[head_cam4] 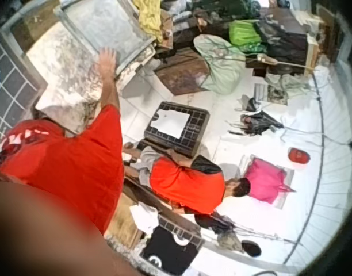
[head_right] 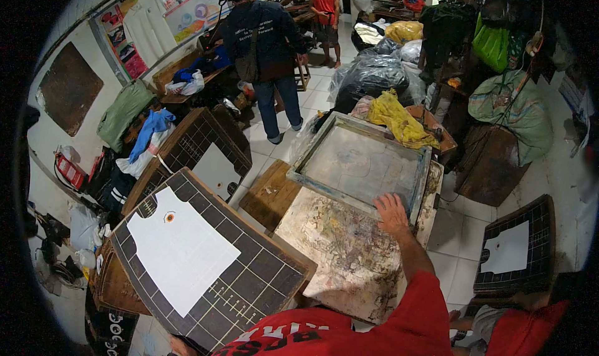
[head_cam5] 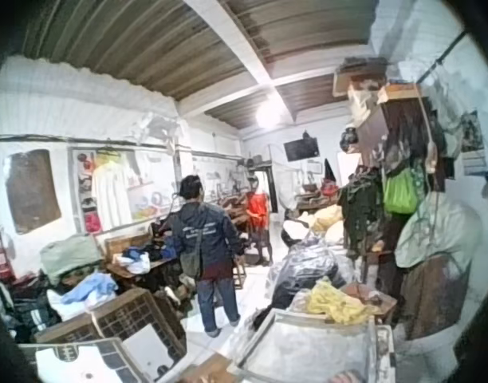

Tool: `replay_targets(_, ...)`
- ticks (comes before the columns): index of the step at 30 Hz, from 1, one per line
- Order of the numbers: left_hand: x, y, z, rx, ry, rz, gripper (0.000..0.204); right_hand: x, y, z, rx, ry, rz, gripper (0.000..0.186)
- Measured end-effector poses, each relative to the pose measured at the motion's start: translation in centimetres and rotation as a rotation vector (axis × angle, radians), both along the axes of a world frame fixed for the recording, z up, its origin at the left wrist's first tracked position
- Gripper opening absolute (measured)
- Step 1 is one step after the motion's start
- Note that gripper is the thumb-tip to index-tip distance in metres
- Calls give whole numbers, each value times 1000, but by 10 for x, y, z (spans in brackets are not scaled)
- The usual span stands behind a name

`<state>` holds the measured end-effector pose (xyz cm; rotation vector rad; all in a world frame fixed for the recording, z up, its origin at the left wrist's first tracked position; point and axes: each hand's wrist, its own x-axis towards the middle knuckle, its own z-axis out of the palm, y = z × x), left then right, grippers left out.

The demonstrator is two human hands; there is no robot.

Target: The person applies tape to the edges of a screen printing frame, then moves stacks of wooden boards and places a frame over a paper template on a workbench. The person repeatedly lifts and lowers the frame to check alignment with the template.

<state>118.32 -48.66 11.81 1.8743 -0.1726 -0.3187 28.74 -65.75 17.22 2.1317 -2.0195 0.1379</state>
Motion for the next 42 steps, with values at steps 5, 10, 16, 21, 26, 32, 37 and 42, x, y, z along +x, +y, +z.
replay_targets(5, 12, -81, 30, 85, -177, -263, 67, -13, 12, 72, -236, -124, -40, 93)
replay_targets(10, -1, -199, 17, -24, -304, -351, 63, -41, 7, 155, -518, -38, -241, 91)
replay_targets(16, -47, -347, 40, 122, -10, -688, 55, -89, -25, 213, -590, -60, -411, 56)
replay_targets(21, -167, -417, 5, 23, 70, -1110, 50, -131, -47, 244, -534, -13, -410, 45)
replay_targets(26, -266, -432, -26, 199, -115, -1365, 59, -134, -51, 272, -473, -109, -392, 45)
replay_targets(32, -349, -412, -31, 378, -210, -1634, 59, -131, -58, 298, -522, -216, -320, 38)
replay_targets(37, -388, -394, -23, 346, -323, -1646, 65, -137, -63, 305, -537, -282, -288, 37)
replay_targets(42, -401, -390, -22, 370, -392, -1653, 81, -139, -73, 315, -515, -299, -322, 39)
